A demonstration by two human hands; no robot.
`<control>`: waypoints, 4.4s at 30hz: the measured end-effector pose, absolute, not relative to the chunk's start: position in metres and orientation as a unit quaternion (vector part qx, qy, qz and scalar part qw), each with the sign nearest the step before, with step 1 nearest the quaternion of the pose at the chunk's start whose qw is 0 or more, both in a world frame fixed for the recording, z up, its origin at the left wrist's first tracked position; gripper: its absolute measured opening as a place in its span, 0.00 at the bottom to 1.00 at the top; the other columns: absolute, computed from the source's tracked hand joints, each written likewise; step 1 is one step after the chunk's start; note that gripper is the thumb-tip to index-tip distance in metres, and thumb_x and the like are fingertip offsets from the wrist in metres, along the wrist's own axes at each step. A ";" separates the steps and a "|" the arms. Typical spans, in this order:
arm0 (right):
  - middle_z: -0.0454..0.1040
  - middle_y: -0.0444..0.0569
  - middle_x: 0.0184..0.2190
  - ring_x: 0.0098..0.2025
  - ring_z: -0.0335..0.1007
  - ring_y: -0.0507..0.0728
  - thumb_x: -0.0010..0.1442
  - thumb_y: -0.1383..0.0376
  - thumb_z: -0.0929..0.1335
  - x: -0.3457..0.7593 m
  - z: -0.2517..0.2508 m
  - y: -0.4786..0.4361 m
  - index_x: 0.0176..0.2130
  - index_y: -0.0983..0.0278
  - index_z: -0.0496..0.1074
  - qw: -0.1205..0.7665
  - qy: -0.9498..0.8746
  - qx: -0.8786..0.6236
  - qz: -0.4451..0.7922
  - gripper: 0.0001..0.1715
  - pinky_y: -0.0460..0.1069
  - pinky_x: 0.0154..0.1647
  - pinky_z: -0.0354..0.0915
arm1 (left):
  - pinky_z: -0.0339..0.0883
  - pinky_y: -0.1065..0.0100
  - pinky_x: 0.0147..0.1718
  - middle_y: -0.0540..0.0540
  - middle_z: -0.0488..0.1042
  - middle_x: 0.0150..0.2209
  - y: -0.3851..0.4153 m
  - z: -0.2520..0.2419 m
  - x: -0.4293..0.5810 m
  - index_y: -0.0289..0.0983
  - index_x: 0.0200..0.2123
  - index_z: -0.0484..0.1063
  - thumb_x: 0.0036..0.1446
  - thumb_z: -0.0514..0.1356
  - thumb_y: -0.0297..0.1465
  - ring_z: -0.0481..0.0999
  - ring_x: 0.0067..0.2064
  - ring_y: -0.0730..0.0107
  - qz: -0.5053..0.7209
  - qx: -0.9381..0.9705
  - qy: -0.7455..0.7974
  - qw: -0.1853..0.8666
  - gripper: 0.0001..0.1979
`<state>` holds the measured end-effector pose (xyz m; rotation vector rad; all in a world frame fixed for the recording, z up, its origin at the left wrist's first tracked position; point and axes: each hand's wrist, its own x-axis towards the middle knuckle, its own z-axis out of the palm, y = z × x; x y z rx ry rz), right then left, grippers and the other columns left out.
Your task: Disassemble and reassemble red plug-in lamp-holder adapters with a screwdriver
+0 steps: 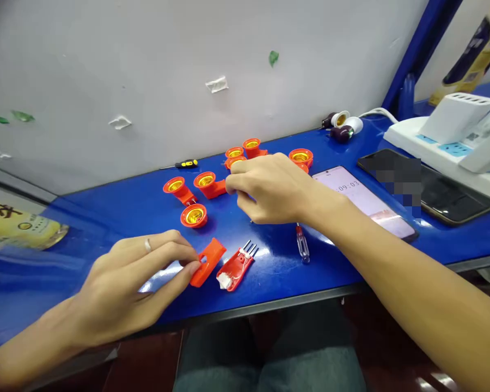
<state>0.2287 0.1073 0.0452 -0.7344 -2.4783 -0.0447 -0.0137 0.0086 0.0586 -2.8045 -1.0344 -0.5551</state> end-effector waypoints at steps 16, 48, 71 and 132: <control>0.77 0.50 0.37 0.34 0.70 0.56 0.59 0.70 0.62 0.231 0.046 0.107 0.37 0.65 0.77 0.238 -0.922 -0.304 -0.032 0.14 0.50 0.27 0.45 | 0.61 0.65 0.24 0.47 0.70 0.27 0.009 0.051 0.024 0.35 0.33 0.70 0.64 0.55 0.24 0.69 0.26 0.68 -0.112 -0.944 -0.297 0.092 0.07; 0.74 0.47 0.42 0.44 0.70 0.54 0.64 0.61 0.69 0.235 0.034 0.063 0.42 0.63 0.77 0.151 -0.931 -0.251 0.216 0.09 0.49 0.45 0.64 | 0.69 0.70 0.38 0.47 0.77 0.39 0.021 0.034 0.000 0.37 0.42 0.74 0.62 0.61 0.25 0.74 0.39 0.72 -0.270 -0.910 -0.303 -0.085 0.06; 0.79 0.45 0.43 0.41 0.74 0.54 0.65 0.60 0.67 0.243 0.090 0.094 0.45 0.59 0.77 0.137 -0.902 -0.400 0.084 0.12 0.48 0.41 0.67 | 0.71 0.64 0.43 0.49 0.72 0.46 0.016 0.004 -0.021 0.46 0.53 0.67 0.58 0.64 0.28 0.73 0.45 0.66 -0.254 -0.866 -0.383 -0.197 0.20; 0.78 0.49 0.40 0.40 0.76 0.55 0.65 0.70 0.67 0.281 0.016 0.056 0.44 0.62 0.75 0.256 -0.887 -0.384 -0.016 0.09 0.50 0.42 0.71 | 0.63 0.60 0.38 0.45 0.72 0.39 0.014 0.006 -0.017 0.38 0.41 0.73 0.66 0.56 0.31 0.67 0.38 0.63 -0.260 -0.904 -0.338 -0.044 0.06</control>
